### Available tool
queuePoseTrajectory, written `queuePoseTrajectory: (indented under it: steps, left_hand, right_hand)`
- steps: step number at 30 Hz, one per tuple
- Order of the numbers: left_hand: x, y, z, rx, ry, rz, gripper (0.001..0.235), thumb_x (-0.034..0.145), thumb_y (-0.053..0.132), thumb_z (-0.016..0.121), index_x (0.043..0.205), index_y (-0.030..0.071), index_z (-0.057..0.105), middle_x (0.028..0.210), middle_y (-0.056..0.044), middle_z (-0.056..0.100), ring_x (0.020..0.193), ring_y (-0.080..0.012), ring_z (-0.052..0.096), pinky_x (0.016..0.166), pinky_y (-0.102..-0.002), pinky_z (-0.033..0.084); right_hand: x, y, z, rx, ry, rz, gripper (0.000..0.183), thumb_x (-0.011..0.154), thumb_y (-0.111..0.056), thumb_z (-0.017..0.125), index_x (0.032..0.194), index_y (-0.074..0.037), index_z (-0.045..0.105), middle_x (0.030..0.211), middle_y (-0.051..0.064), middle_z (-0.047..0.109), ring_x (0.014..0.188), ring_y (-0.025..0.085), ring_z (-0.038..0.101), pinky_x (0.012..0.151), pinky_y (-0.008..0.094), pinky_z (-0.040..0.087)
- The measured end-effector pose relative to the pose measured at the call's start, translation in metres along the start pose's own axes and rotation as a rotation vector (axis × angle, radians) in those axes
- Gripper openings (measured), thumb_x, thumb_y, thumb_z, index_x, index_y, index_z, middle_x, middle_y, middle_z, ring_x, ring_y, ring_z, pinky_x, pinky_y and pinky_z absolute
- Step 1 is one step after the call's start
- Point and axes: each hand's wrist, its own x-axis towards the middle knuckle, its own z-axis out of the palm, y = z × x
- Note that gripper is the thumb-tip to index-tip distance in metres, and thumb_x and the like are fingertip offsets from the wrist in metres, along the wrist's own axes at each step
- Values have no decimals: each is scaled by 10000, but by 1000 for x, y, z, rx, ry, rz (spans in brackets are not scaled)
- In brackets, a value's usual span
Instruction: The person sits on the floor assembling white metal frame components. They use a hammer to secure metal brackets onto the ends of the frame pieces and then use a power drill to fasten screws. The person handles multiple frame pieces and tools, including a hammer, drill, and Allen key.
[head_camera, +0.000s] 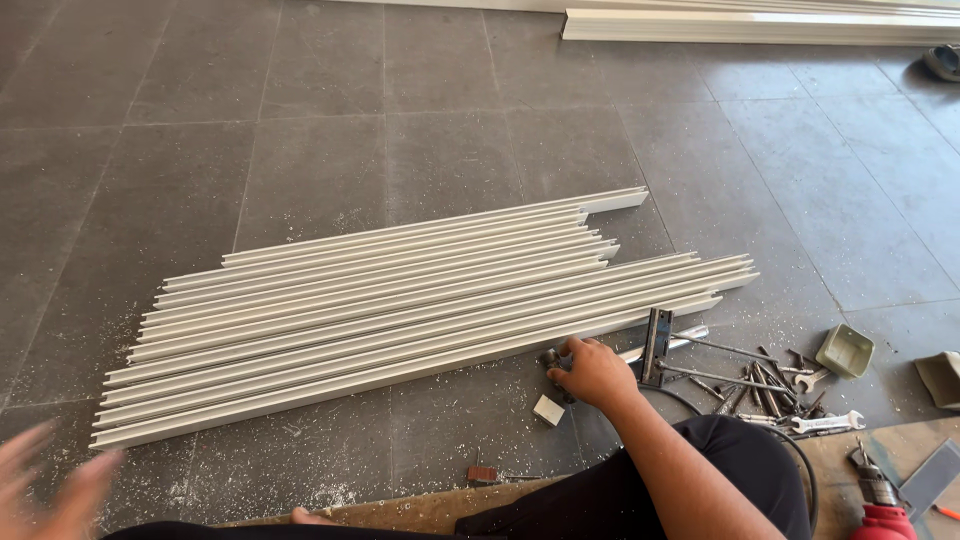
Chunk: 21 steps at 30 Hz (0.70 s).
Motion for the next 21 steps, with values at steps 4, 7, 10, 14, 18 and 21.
queuePoseTrajectory:
  steps: [4, 7, 10, 14, 18, 21]
  left_hand:
    - [-13, 76, 82, -83, -143, 462, 764, 801, 448, 771, 1450, 154, 494, 1454, -200, 539, 1330, -380, 540, 1054, -575, 476]
    - [-29, 135, 141, 188, -387, 440, 872, 835, 541, 750, 1535, 235, 330, 1578, -147, 375, 1422, -345, 415, 1132, -583, 404]
    - [-44, 167, 168, 405, -503, 537, 980, 846, 610, 743, 1584, 276, 191, 1666, -115, 176, 1520, -334, 207, 1191, -638, 255]
    - [-48, 184, 185, 581, -570, 606, 1093, 826, 652, 747, 1626, 329, 76, 1713, -88, 72, 1579, -334, 80, 1240, -657, 143]
    - [-34, 196, 198, 654, -628, 697, 1160, 823, 718, 711, 1626, 352, -42, 1723, -91, -92, 1588, -349, -37, 1237, -671, 36]
    - [-20, 206, 212, 674, -691, 781, 1150, 855, 767, 638, 1626, 343, -103, 1713, -100, -173, 1580, -360, -92, 1226, -686, -15]
  right_hand:
    - [-5, -4, -3, -129, -78, 37, 414, 873, -513, 697, 1108, -173, 728, 1181, 81, 709, 1180, 266, 653, 995, 420, 545]
    - [-1, 2, 4, -142, -102, 65, 381, 870, -473, 680, 1036, -142, 771, 1141, 96, 742, 1128, 260, 699, 957, 413, 581]
    - [0, 22, 4, -217, -148, 63, 357, 802, -400, 733, 1034, -133, 780, 1144, 101, 747, 1107, 266, 714, 940, 402, 597]
    - [2, 32, -12, -280, -285, 95, 429, 796, -484, 765, 1072, -155, 779, 1158, 92, 740, 1117, 275, 701, 961, 402, 589]
    - [26, 23, -40, -128, -104, 64, 394, 846, -535, 713, 1066, -218, 794, 1077, 92, 780, 1064, 280, 719, 965, 413, 567]
    - [74, -10, -57, -19, 73, -44, 476, 897, -565, 652, 1181, -192, 732, 1153, 74, 763, 1096, 261, 720, 949, 428, 581]
